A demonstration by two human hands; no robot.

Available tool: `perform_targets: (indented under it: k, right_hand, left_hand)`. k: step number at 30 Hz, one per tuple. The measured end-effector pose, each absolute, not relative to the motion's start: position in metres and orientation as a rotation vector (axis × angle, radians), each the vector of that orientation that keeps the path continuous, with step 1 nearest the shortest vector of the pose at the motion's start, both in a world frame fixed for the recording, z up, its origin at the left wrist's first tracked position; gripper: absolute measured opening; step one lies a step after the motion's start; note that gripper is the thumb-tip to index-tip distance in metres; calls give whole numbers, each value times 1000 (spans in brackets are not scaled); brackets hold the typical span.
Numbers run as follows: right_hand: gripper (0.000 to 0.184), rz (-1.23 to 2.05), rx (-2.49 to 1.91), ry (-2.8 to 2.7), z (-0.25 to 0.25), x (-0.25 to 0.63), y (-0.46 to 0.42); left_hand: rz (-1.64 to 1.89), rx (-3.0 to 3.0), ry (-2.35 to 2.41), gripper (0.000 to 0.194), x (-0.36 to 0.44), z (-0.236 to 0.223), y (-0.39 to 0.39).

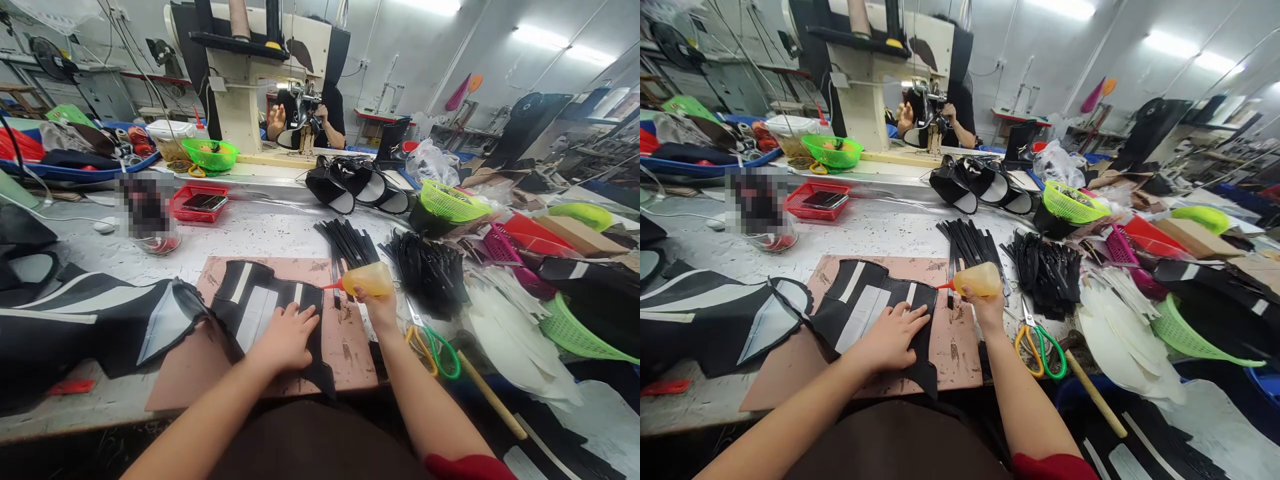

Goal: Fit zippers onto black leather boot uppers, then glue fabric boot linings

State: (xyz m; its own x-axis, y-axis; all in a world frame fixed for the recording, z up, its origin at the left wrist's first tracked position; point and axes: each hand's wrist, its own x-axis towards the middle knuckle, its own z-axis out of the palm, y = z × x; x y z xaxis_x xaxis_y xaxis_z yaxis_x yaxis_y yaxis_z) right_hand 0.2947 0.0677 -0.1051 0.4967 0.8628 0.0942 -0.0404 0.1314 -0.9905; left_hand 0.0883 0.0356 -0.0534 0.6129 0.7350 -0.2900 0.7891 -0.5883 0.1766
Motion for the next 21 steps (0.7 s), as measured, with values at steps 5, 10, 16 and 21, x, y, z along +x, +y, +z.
perform_targets:
  k: [5, 10, 16, 21]
  right_hand:
    - [55, 807, -1250, -821, -105, 295, 65]
    - [50, 786, -1277, -845, -106, 295, 66]
    - [52, 798, -1274, -823, -101, 294, 64]
    - [55, 837, -1315, -822, -97, 296, 60]
  left_hand:
    - [-280, 2553, 1239, 69, 89, -52, 36]
    - [-275, 2559, 1244, 69, 88, -55, 36]
    - [-277, 2552, 1240, 68, 88, -57, 36]
    - [-276, 2556, 1231, 68, 89, -58, 37]
